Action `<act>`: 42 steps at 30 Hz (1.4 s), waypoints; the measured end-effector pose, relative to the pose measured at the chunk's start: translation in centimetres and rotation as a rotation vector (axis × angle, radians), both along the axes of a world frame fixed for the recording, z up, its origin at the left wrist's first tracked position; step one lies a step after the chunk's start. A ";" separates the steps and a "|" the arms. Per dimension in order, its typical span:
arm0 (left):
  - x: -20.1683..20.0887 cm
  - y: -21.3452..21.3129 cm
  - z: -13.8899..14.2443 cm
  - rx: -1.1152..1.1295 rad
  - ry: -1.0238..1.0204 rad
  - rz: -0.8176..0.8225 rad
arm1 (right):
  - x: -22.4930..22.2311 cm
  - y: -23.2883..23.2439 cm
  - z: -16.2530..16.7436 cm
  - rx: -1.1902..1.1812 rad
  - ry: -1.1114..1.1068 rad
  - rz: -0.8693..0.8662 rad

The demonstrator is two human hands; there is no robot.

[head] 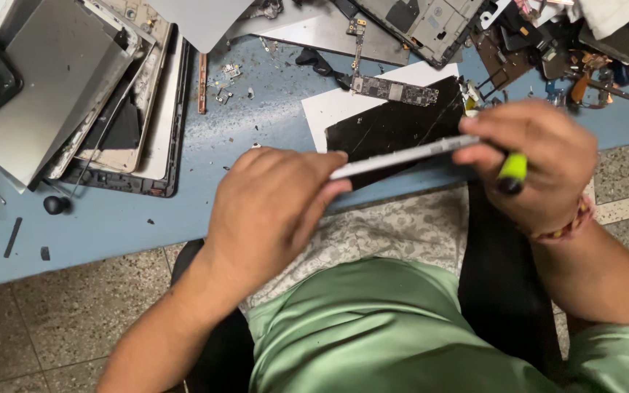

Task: The person uses a green-handled precision screwdriver to remove screws and pry open the back of a white smartphone. They repeatedly loosen screws, lift the back cover, and scrape adhesive from the frame while working over a cluttered repair bench.

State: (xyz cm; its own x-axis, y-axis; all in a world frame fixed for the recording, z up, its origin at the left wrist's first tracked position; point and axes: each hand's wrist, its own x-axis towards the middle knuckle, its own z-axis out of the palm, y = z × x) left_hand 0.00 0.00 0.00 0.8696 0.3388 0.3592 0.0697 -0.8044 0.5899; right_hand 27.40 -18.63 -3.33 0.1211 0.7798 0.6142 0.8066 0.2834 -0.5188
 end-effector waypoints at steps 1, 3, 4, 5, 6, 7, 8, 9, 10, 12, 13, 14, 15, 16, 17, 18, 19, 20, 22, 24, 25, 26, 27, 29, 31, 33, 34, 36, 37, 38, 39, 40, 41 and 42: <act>0.1 0.2 0.3 -0.063 -0.020 0.021 | -0.1 0.3 0.5 -0.020 0.077 -0.009; 0.3 0.4 0.7 -0.188 -0.061 0.064 | -0.4 0.8 1.4 -0.075 0.229 -0.047; 0.4 0.4 0.8 -0.369 -0.010 0.121 | -0.7 1.0 1.7 -0.107 0.304 -0.077; 0.5 0.4 0.9 -0.553 0.044 0.174 | -1.1 1.2 1.9 -0.156 0.377 -0.129; 0.6 0.3 0.8 -0.739 0.100 0.226 | -1.4 1.3 2.2 -0.192 0.479 -0.141; 0.7 0.2 0.6 -0.869 0.061 0.211 | -1.6 1.4 2.4 -0.223 0.582 -0.157; 1.0 0.3 0.4 -0.997 0.020 0.196 | -1.8 1.5 2.6 -0.237 0.713 -0.132; 1.0 0.4 0.2 -1.124 -0.023 0.181 | -1.8 1.7 2.9 -0.249 0.811 -0.096; 0.9 0.6 0.1 -1.132 -0.021 0.193 | -1.7 1.8 3.1 -0.260 0.908 -0.064; 0.7 0.8 -0.1 -1.148 -0.015 0.215 | -1.5 2.0 3.4 -0.277 1.035 0.015; 0.6 0.9 -0.1 -1.138 0.002 0.229 | -1.5 2.0 3.4 -0.299 1.026 0.026; 0.6 0.9 -0.2 -1.129 0.020 0.241 | -1.5 2.0 3.5 -0.320 1.017 0.035; 0.6 0.9 -0.3 -1.119 0.037 0.251 | -1.4 2.0 3.5 -0.341 1.007 0.044; 0.6 0.9 -0.3 -1.136 0.027 0.245 | -1.5 2.0 3.5 -0.349 0.991 0.012; 0.6 0.9 -0.3 -1.154 0.018 0.238 | -1.7 2.1 3.5 -0.358 0.975 -0.020; 0.6 0.9 -0.4 -1.172 0.007 0.232 | -2.0 2.3 3.5 -0.367 0.960 -0.051; 0.7 0.8 -0.4 -1.177 -0.018 0.237 | -2.4 2.4 3.6 -0.330 0.877 -0.011; 0.8 0.5 -0.5 -1.182 -0.045 0.244 | -3.0 2.6 3.6 -0.294 0.794 0.030; 1.0 -0.1 -0.6 -1.187 -0.097 0.271 | -4.6 2.8 4.0 -0.274 0.503 -0.035; 1.3 -1.1 -0.7 -1.185 -0.151 0.311 | -5.8 2.5 4.9 -0.294 0.083 -0.242; 1.3 -1.4 -0.8 -1.181 -0.175 0.303 | -6.0 2.8 5.0 -0.311 0.089 -0.251; 1.4 -1.7 -0.9 -1.178 -0.198 0.296 | -6.2 3.0 5.0 -0.329 0.096 -0.259; 1.3 -1.9 -1.0 -1.173 -0.221 0.286 | -6.2 3.1 5.0 -0.345 0.103 -0.270; 1.2 -1.8 -1.1 -1.177 -0.176 0.322 | -5.7 3.8 4.3 -0.264 0.255 -0.146; 0.9 -1.7 -1.2 -1.195 -0.146 0.342 | -5.1 3.7 3.9 -0.260 0.503 -0.066; 0.9 -1.3 -1.3 -1.223 -0.134 0.336 | -4.4 3.1 3.7 -0.330 0.840 -0.036; 0.9 -1.1 -1.3 -1.217 -0.152 0.319 | -4.2 2.8 3.5 -0.363 0.937 -0.022; 1.1 -0.9 -1.1 -1.205 -0.186 0.284 | -3.6 2.3 3.2 -0.428 1.132 0.004; 1.2 -0.8 -1.0 -1.183 -0.171 0.283 | -3.4 2.1 3.1 -0.433 1.186 0.042; 1.2 -0.7 -0.8 -1.160 -0.155 0.284 | -3.2 1.9 2.9 -0.440 1.241 0.080; 1.2 -0.6 -0.7 -1.137 -0.139 0.285 | -3.1 1.8 2.8 -0.445 1.296 0.119; 1.2 -0.6 -0.5 -1.169 -0.147 0.258 | -3.0 1.7 2.7 -0.434 1.311 0.118; 1.1 -0.4 -0.4 -1.201 -0.155 0.231 | -2.9 1.8 2.5 -0.421 1.325 0.116; 1.0 -0.3 -0.3 -1.233 -0.162 0.205 | -2.9 1.9 2.5 -0.410 1.340 0.113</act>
State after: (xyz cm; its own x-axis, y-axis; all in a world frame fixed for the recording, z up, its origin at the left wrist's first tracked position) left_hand 1.04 -0.34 -0.26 0.7374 0.6470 -0.1940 -0.0154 0.3032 0.9528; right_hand 24.48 -16.75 -0.85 0.3509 0.9176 -0.1865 -0.3759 -0.0443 -0.9256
